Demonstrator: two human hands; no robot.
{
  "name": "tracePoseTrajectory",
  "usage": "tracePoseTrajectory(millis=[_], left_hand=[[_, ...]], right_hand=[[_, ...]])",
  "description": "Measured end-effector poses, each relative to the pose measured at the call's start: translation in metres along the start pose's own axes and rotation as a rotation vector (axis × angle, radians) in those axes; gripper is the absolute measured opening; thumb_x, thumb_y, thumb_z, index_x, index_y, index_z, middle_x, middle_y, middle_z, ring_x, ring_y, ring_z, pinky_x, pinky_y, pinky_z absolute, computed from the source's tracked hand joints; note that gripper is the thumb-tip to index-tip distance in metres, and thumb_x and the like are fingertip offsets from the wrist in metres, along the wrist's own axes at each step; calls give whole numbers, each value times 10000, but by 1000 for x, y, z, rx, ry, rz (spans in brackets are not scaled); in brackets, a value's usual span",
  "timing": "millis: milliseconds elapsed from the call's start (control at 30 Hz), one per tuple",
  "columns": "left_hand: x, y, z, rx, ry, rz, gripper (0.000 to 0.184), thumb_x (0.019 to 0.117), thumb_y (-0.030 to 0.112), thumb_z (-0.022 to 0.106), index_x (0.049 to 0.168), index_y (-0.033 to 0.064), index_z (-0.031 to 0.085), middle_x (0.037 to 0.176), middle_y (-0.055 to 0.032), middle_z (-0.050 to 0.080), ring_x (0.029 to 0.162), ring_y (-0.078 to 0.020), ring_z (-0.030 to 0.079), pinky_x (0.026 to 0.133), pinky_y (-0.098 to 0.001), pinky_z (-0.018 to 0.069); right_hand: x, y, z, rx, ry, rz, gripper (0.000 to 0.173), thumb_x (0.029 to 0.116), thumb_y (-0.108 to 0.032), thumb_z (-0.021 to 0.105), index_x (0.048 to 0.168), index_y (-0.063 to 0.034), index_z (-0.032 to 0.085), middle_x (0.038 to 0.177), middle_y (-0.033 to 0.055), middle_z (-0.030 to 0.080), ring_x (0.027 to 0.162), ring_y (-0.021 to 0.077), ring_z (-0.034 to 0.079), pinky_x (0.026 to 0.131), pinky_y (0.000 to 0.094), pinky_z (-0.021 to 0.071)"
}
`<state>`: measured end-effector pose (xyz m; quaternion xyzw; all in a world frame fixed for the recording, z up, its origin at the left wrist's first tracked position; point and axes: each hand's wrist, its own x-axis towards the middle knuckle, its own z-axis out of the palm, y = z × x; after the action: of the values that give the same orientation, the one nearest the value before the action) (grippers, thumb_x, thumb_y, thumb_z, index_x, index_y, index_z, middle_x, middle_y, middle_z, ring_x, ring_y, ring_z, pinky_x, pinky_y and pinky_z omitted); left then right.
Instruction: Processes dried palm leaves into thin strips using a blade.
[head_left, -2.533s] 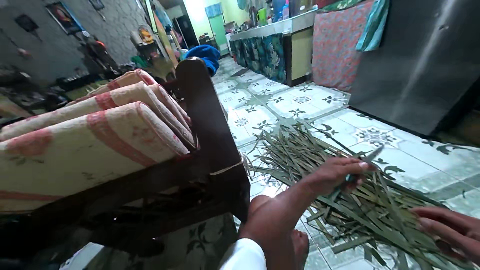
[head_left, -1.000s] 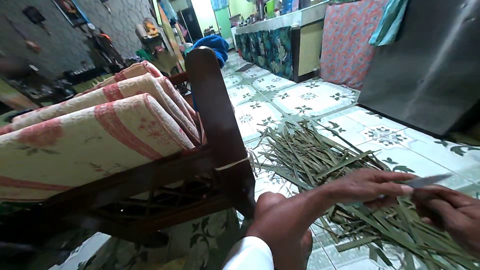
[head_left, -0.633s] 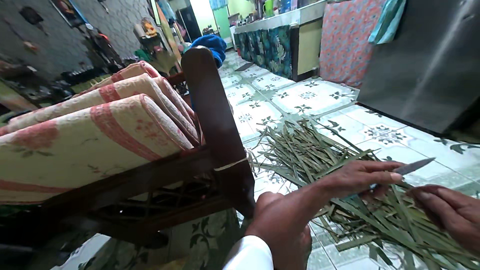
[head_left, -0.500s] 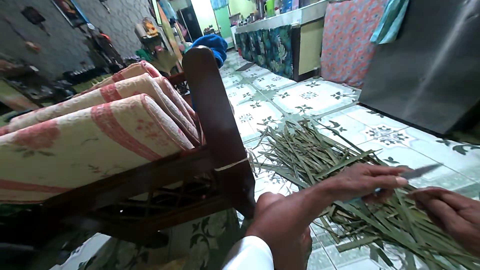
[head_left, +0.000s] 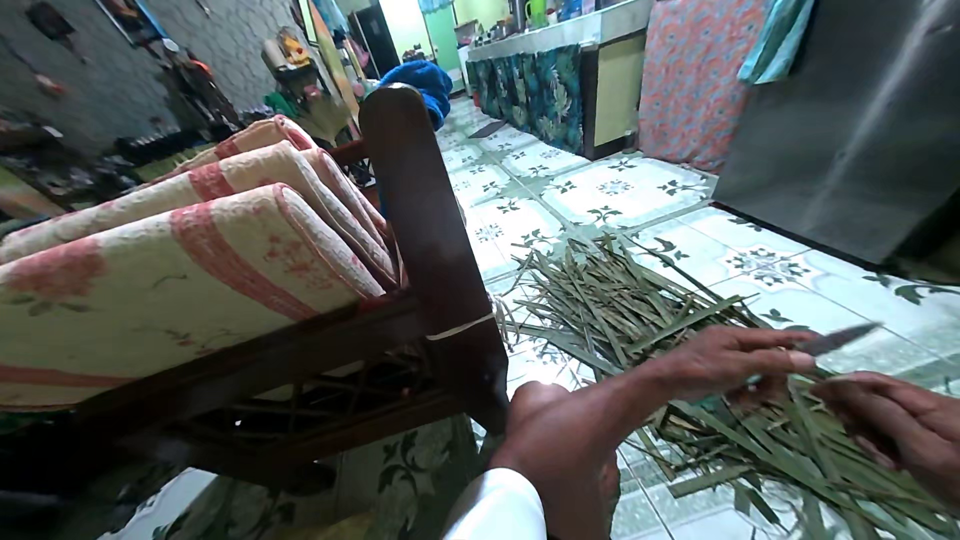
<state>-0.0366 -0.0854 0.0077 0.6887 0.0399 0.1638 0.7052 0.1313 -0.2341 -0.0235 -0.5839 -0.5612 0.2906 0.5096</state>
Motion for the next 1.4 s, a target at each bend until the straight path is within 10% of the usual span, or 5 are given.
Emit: tracePoseTrajectory(millis=[333,633,1000,1167,1400], left_hand=[[-5,17,-40,-193,248,65,421,1045,210,481,1445,89,531,640,28,572,483,-52,523,466,-210,483],[7,-8,-8,127,-169,-96,468,1049,154,495,1506,62,459,668,6,599,508,-68,546,484,-229,493],[31,-9,-7,-48,-200,-143,535,1014,185,536,1532,114,421,701,18,612,507,-50,545,480,-207,495],[36,-5,-8,-171,-70,-89,408,1010,252,543,1386,104,601,643,53,583,490,-29,524,473,-190,478],[37,-12,1,52,-230,-153,529,1028,165,506,1544,100,411,687,19,619,512,-56,557,493,-219,510]], right_hand=[[-3,-23,3,17,21,95,282,1072,-211,433,1028,-57,665,717,-61,570,517,7,483,477,183,442],[0,-16,-1,150,153,123,162,1031,-187,556,982,-83,670,746,-50,607,583,18,550,534,187,483],[-7,-10,-15,114,190,137,189,1040,-197,553,1013,-69,689,724,-62,582,577,0,525,539,174,468],[-11,-9,-22,68,168,114,199,1026,-171,538,972,-63,696,707,-62,579,560,-2,510,530,177,459],[-10,-11,-22,65,186,141,184,1028,-161,547,1008,-45,688,730,-44,576,579,4,505,557,186,458]])
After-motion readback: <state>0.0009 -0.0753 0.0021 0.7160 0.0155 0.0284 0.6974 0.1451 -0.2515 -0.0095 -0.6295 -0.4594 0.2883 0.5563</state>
